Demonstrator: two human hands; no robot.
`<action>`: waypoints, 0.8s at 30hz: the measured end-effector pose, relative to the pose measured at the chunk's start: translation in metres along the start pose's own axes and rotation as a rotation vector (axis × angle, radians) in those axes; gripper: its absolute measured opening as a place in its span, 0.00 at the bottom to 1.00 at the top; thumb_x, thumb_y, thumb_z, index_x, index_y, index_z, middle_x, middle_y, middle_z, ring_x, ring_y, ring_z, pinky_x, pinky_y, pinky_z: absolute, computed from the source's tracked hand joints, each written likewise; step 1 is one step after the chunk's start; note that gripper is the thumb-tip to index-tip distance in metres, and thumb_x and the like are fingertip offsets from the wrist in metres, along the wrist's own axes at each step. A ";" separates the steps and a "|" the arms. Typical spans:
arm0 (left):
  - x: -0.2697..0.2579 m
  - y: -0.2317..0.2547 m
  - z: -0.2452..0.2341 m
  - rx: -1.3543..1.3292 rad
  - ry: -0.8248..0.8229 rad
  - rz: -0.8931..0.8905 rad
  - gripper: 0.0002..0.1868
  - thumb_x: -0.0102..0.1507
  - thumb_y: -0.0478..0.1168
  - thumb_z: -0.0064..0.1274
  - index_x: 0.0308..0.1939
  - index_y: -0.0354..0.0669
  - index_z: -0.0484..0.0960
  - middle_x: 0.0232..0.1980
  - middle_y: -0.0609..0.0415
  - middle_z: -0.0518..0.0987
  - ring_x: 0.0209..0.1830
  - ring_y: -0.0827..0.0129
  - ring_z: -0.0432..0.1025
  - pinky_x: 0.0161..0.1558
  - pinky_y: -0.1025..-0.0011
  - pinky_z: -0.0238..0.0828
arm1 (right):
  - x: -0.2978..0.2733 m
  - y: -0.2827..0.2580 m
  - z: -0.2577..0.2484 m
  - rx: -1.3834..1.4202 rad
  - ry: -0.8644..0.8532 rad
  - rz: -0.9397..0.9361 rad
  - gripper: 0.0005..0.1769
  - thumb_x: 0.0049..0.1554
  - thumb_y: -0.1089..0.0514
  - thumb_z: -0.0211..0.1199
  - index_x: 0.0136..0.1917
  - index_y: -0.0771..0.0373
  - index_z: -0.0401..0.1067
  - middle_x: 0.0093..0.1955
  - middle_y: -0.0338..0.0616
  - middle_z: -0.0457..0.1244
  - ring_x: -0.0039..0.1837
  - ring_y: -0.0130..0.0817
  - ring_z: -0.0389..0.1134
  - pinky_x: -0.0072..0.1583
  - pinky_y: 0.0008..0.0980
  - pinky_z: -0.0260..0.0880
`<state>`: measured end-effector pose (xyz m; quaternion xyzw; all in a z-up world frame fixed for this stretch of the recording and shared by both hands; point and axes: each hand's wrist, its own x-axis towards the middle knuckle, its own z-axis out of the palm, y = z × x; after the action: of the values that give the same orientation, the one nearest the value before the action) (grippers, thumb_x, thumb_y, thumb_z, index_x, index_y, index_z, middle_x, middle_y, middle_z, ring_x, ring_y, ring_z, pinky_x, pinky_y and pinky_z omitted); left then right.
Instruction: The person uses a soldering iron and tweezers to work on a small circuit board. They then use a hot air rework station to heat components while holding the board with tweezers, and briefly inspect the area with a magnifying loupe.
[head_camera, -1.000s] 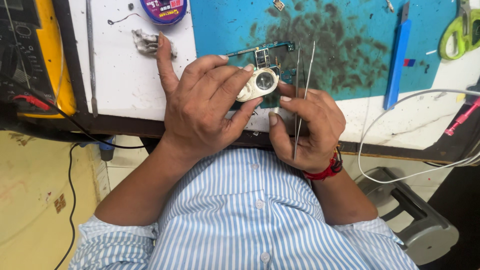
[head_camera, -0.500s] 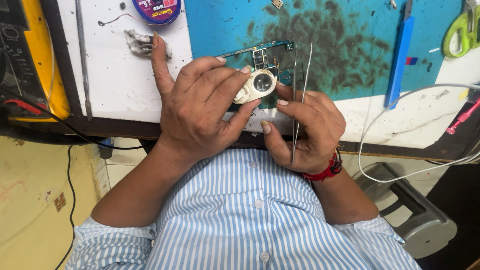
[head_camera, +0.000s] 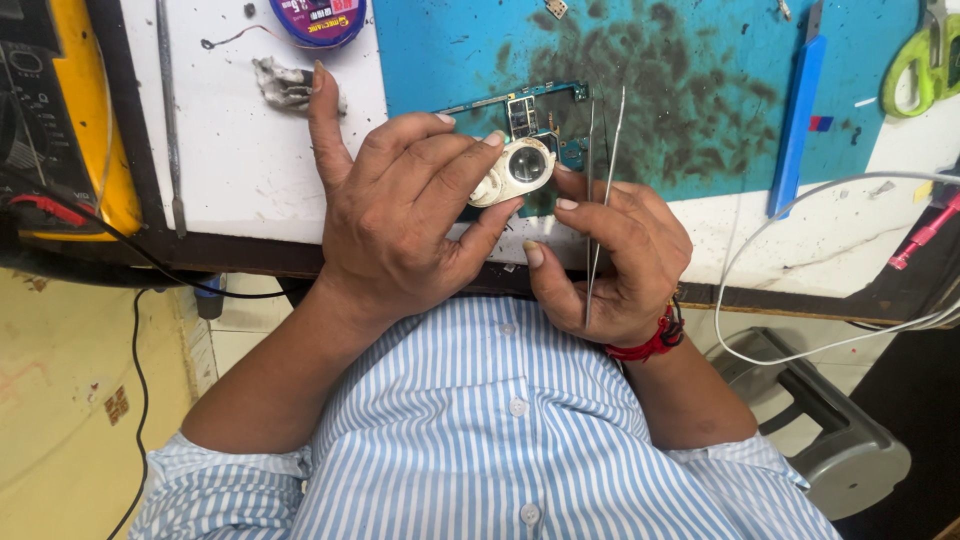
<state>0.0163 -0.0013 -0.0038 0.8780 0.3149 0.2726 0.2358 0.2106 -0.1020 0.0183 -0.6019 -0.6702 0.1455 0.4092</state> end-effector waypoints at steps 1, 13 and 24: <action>0.000 0.000 0.000 0.002 -0.001 0.001 0.18 0.69 0.51 0.63 0.56 0.43 0.86 0.48 0.58 0.83 0.61 0.62 0.72 0.75 0.36 0.24 | 0.000 0.000 0.000 -0.003 -0.003 0.004 0.21 0.53 0.64 0.74 0.57 0.65 0.70 0.57 0.57 0.70 0.53 0.44 0.73 0.51 0.34 0.72; -0.001 0.000 0.001 0.004 -0.001 0.001 0.19 0.69 0.51 0.63 0.56 0.43 0.86 0.47 0.58 0.83 0.61 0.62 0.72 0.75 0.37 0.24 | 0.000 -0.001 -0.001 -0.011 -0.007 0.019 0.20 0.52 0.64 0.74 0.56 0.65 0.71 0.57 0.56 0.70 0.52 0.44 0.72 0.51 0.33 0.71; -0.003 -0.001 0.002 -0.001 0.003 -0.001 0.19 0.69 0.51 0.63 0.55 0.43 0.86 0.47 0.57 0.83 0.61 0.62 0.72 0.75 0.36 0.24 | 0.001 -0.001 0.000 -0.003 -0.001 0.005 0.20 0.52 0.64 0.73 0.56 0.65 0.71 0.57 0.56 0.70 0.52 0.43 0.73 0.50 0.33 0.71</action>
<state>0.0148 -0.0031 -0.0064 0.8775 0.3153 0.2738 0.2359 0.2099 -0.1014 0.0199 -0.6042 -0.6690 0.1456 0.4076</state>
